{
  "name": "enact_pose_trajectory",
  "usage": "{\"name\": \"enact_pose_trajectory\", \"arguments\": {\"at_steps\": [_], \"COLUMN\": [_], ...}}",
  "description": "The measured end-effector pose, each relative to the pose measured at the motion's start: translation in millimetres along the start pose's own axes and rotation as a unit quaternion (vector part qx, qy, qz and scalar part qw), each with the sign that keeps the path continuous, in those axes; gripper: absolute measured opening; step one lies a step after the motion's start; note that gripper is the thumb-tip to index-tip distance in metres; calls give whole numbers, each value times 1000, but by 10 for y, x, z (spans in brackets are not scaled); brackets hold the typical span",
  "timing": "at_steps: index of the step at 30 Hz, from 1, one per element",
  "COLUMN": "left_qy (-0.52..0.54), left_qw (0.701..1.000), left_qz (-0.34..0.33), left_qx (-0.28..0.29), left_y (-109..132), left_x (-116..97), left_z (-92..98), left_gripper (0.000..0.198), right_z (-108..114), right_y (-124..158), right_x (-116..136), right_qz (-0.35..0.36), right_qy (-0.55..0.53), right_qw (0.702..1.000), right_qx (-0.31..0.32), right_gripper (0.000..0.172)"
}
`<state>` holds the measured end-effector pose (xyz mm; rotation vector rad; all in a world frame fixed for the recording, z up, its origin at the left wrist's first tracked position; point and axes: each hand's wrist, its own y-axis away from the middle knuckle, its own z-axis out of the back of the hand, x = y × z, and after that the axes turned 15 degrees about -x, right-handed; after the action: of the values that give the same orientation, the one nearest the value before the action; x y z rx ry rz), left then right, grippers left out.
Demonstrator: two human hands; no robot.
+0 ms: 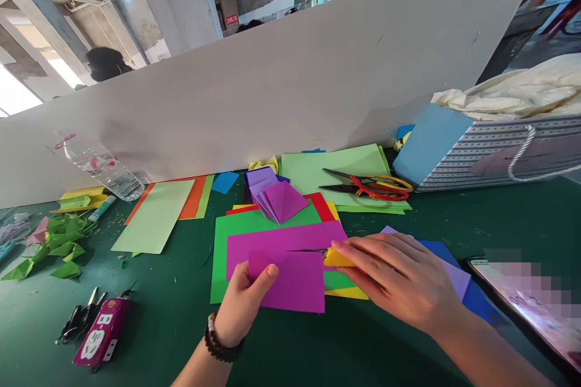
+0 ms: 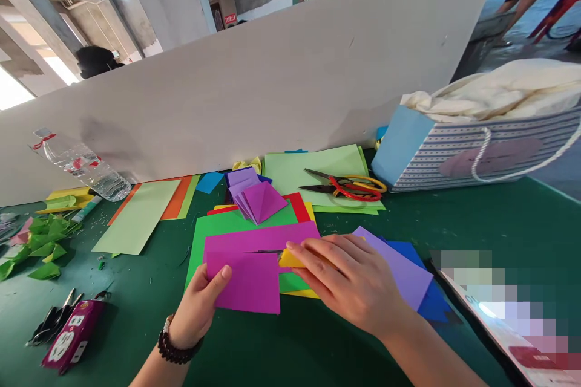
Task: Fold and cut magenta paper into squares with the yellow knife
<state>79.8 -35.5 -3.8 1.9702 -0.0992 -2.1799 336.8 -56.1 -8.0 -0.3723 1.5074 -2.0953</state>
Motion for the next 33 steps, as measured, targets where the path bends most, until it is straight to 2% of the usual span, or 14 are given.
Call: {"name": "enact_pose_trajectory", "arguments": {"at_steps": [5,11,22,28,33], "left_qy": [-34,-74,-90,-83,-85], "left_qw": [999,996,995,995,995], "left_qz": [-17,-37,-35,-31,-32], "left_qx": [16,39,27,34,35], "left_y": [-12,-1,12,9,-7], "left_x": [-15,-53,-23,-10,8], "left_z": [5,-2,29,38,52], "left_gripper": [54,60,64,62,63], "right_z": [2,-3,21,34,47], "right_y": [-5,16,-20,-26,-30], "right_x": [21,54,42,21,6], "right_qz": [-6,-4,5,22,19], "right_qy": [-14,-21,-3,2,-1], "right_qw": [1000,1000,1000,1000,1000], "right_qx": [6,15,6,12,11], "right_gripper": [39,36,38,31,33]}}
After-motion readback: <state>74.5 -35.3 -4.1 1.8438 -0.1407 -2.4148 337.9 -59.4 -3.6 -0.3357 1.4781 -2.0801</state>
